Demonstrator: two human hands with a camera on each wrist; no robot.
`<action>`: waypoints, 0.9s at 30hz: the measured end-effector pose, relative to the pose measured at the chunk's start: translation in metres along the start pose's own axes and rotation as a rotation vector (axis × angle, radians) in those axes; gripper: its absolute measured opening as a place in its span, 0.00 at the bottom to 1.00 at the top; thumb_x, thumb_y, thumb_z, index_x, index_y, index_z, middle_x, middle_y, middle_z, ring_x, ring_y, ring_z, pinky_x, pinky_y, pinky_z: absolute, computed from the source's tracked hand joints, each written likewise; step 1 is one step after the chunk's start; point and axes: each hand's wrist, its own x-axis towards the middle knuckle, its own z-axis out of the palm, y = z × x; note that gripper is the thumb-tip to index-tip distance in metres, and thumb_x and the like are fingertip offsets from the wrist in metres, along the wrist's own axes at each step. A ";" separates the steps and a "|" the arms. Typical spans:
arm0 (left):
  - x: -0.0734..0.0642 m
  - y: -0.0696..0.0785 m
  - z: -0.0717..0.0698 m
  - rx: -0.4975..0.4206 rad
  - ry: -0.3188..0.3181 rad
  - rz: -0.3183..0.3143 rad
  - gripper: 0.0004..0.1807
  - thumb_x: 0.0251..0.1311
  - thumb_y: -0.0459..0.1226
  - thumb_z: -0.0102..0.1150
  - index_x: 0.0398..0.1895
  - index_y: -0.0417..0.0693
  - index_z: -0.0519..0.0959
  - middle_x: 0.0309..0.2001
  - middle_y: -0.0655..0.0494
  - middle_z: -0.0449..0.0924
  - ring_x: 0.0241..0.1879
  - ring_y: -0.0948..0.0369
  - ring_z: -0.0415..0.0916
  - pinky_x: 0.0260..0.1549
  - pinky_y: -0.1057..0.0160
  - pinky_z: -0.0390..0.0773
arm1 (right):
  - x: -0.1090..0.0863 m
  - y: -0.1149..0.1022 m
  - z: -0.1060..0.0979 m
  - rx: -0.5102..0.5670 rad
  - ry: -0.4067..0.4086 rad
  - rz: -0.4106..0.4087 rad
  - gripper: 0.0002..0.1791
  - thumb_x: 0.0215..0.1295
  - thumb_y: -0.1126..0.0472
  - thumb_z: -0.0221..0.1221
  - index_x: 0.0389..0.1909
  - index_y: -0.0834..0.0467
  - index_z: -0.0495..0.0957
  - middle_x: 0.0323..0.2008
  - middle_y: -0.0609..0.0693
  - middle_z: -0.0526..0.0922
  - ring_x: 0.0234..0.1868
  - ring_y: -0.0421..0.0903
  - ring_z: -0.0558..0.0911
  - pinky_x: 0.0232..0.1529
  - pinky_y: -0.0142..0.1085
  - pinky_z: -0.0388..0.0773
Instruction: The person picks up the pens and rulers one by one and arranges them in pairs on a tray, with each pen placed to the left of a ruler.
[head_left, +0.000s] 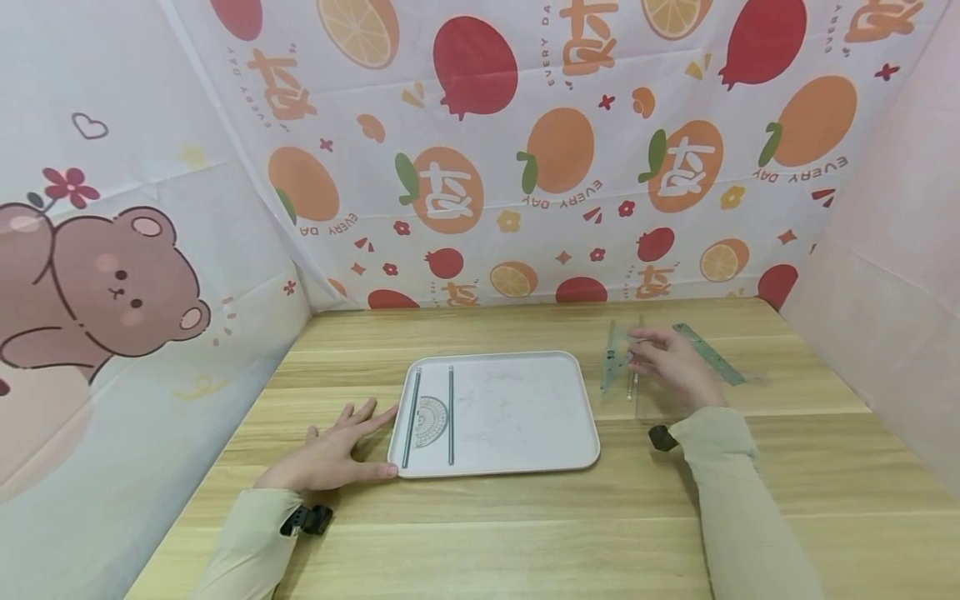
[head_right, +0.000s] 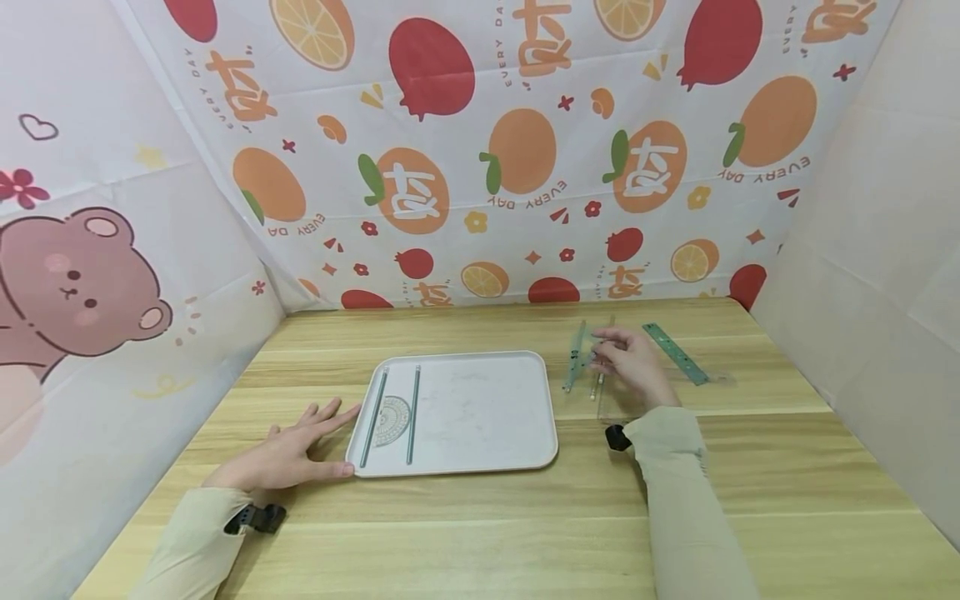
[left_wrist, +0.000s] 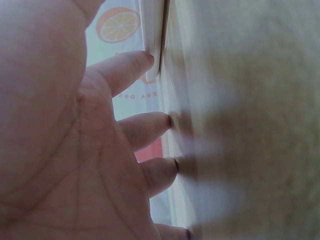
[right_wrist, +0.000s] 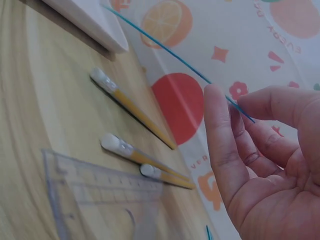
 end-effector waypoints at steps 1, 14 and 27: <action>0.000 0.000 0.000 -0.002 0.000 0.000 0.57 0.58 0.68 0.71 0.87 0.63 0.59 0.87 0.33 0.45 0.83 0.23 0.36 0.62 0.06 0.35 | 0.001 0.000 0.002 -0.010 -0.001 -0.005 0.30 0.84 0.60 0.55 0.78 0.70 0.64 0.60 0.59 0.76 0.47 0.35 0.86 0.57 0.34 0.87; 0.001 -0.002 0.001 0.003 0.004 0.006 0.56 0.58 0.69 0.71 0.87 0.63 0.59 0.87 0.33 0.46 0.83 0.23 0.36 0.61 0.06 0.35 | 0.009 -0.006 0.028 -0.019 -0.020 0.013 0.26 0.84 0.61 0.55 0.75 0.69 0.69 0.56 0.62 0.80 0.44 0.35 0.87 0.56 0.36 0.88; 0.000 -0.002 0.001 0.002 0.009 0.000 0.57 0.57 0.69 0.71 0.87 0.63 0.59 0.87 0.33 0.46 0.83 0.23 0.37 0.61 0.05 0.36 | 0.017 -0.016 0.050 -0.046 -0.069 0.047 0.25 0.83 0.62 0.54 0.75 0.67 0.71 0.56 0.61 0.82 0.43 0.37 0.87 0.55 0.35 0.88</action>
